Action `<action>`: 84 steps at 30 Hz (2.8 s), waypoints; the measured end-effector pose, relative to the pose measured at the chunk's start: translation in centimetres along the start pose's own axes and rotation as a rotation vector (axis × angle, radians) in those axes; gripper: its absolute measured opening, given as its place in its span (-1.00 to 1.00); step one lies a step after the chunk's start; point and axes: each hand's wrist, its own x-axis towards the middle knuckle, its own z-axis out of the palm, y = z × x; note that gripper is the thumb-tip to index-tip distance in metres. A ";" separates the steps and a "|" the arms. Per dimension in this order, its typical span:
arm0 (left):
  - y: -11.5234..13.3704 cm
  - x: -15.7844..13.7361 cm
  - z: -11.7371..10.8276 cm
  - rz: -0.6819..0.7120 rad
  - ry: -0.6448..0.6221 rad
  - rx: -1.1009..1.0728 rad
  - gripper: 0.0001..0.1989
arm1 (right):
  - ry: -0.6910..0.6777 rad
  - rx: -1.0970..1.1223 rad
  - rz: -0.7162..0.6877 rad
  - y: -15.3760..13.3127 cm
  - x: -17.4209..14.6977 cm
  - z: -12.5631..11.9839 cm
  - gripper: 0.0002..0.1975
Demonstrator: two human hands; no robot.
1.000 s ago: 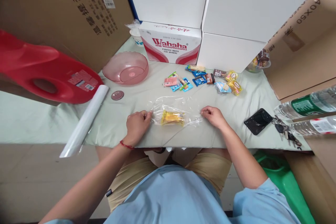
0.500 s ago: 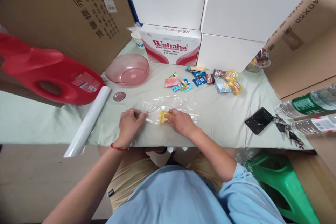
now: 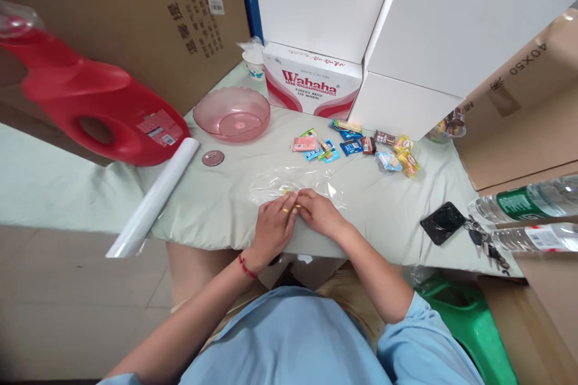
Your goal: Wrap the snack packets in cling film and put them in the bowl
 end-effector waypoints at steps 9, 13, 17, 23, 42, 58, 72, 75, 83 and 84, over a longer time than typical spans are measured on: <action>-1.1 0.1 1.3 -0.016 -0.075 0.055 -0.55 | 0.169 -0.278 0.141 3.4 5.9 -4.8 -0.62; -0.9 0.1 1.3 -0.017 -0.079 0.048 -0.55 | -0.034 -0.349 0.175 4.2 10.0 -4.4 -0.46; -1.0 0.1 1.4 -0.020 -0.080 0.042 -0.54 | -0.158 -0.199 0.231 5.1 12.1 -4.3 -0.77; -1.1 0.0 1.6 -0.023 -0.061 0.033 -0.54 | -0.084 0.188 0.231 6.1 12.0 -6.5 -0.55; -1.6 0.0 1.5 -0.022 -0.021 -0.103 -0.65 | -0.288 -0.433 0.092 -2.2 -0.5 -1.2 -0.45; -2.5 2.4 -2.2 -0.656 0.255 -0.608 -0.58 | -0.329 -0.573 0.237 -4.6 -0.5 0.3 -0.27; -6.6 5.5 -2.1 -0.809 0.148 -0.359 -0.84 | -0.328 -0.520 0.238 -4.7 -1.1 0.0 -0.30; -8.0 4.0 -3.2 -0.832 0.177 -0.310 -0.81 | -0.307 -0.485 0.224 -4.1 -1.2 0.0 -0.30; -8.1 5.3 -3.0 -0.629 0.046 -0.173 -0.55 | -0.301 -0.464 0.202 -3.6 -1.3 0.1 -0.36; -8.1 5.5 -2.7 -0.585 -0.054 -0.146 -0.56 | -0.295 -0.441 0.195 -3.6 -1.4 0.0 -0.38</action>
